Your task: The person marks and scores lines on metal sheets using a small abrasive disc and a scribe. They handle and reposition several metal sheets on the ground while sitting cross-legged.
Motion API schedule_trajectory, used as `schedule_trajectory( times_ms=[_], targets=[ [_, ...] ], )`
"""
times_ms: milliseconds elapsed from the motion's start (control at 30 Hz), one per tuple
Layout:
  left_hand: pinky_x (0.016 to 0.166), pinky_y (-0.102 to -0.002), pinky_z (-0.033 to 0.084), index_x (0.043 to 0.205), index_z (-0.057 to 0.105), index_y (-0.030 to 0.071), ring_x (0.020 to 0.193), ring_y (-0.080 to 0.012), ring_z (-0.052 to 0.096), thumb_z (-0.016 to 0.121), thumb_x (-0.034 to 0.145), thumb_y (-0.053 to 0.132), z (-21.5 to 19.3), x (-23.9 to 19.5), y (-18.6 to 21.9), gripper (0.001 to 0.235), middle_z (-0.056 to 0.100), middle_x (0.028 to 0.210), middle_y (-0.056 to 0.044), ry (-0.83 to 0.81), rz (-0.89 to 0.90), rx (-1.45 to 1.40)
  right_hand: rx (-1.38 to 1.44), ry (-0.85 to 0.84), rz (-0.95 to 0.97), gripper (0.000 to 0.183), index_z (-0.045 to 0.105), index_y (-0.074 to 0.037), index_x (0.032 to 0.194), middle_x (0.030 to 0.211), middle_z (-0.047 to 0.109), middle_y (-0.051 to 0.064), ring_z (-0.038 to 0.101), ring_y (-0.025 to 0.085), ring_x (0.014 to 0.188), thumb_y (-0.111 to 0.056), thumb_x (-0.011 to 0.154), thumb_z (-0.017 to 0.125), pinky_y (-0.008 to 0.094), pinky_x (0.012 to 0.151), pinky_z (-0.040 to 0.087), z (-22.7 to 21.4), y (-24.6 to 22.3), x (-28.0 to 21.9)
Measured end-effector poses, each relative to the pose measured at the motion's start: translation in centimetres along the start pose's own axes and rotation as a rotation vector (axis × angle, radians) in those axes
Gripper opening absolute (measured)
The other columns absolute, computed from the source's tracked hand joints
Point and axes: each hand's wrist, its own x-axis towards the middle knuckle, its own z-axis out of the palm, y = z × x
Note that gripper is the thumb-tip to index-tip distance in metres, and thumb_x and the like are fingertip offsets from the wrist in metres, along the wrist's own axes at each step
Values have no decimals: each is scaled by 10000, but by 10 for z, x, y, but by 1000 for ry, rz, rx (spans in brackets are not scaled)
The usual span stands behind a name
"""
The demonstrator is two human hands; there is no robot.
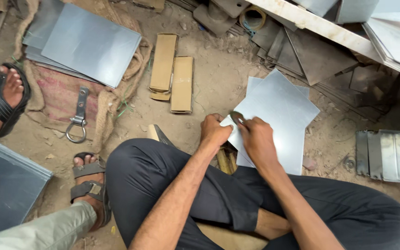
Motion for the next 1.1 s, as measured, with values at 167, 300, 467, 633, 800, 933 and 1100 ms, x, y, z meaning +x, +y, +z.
schedule_trajectory(
  times_ms=[167, 300, 467, 633, 800, 933, 1100],
  targets=[
    [695, -402, 578, 898, 749, -12, 777, -286, 756, 801, 712, 97, 7, 5, -5, 222, 758, 818, -216, -6, 74, 72, 6, 73, -55, 86, 738, 21, 885, 820, 659, 222, 637, 441, 753, -58, 857, 725, 504, 689, 503, 12, 7, 6],
    [710, -394, 594, 904, 745, -4, 812, -256, 773, 822, 743, 122, -1, 8, -5, 218, 780, 874, -181, -80, 22, 29, -9, -46, -84, 123, 741, 20, 917, 865, 691, 227, 660, 440, 763, -96, 877, 752, 497, 687, 521, -1, -10, 28],
    [757, -366, 594, 1039, 727, 15, 886, -232, 760, 803, 767, 104, 1, 17, -21, 296, 785, 987, -158, -58, 36, 17, 53, -3, 11, 237, 732, 19, 1070, 964, 741, 190, 734, 304, 807, -151, 907, 765, 397, 693, 575, -70, -3, -10],
    [759, -380, 575, 1195, 605, -39, 914, -254, 729, 634, 995, 157, 3, 32, -18, 282, 738, 1076, -170, 137, 165, -69, -123, 66, 29, 271, 732, 44, 1064, 1053, 711, 222, 697, 328, 899, -166, 908, 804, 418, 788, 549, -111, 58, -37],
    [596, -373, 549, 1309, 453, 30, 764, -221, 709, 498, 1005, 180, -4, 23, -29, 343, 698, 1072, -152, -16, -151, -306, -165, 198, -14, 278, 616, 126, 1132, 1116, 623, 297, 614, 438, 1031, -98, 1044, 754, 519, 888, 502, -88, 150, -48],
    [537, -326, 552, 1258, 549, -17, 678, -204, 680, 474, 1029, 194, -2, 28, -33, 321, 708, 951, -136, -145, -58, -395, -362, 147, 64, 471, 500, 129, 1476, 1108, 639, 303, 623, 472, 948, -170, 1124, 586, 556, 822, 503, -50, 184, -42],
    [598, -338, 570, 1348, 432, -56, 746, -233, 706, 453, 1042, 163, -2, 24, -24, 376, 683, 1045, -194, -48, -44, -349, -409, 174, 54, 439, 535, 148, 1267, 1127, 695, 349, 695, 495, 1007, -171, 984, 637, 615, 825, 491, -60, 165, -43]
  ],
)
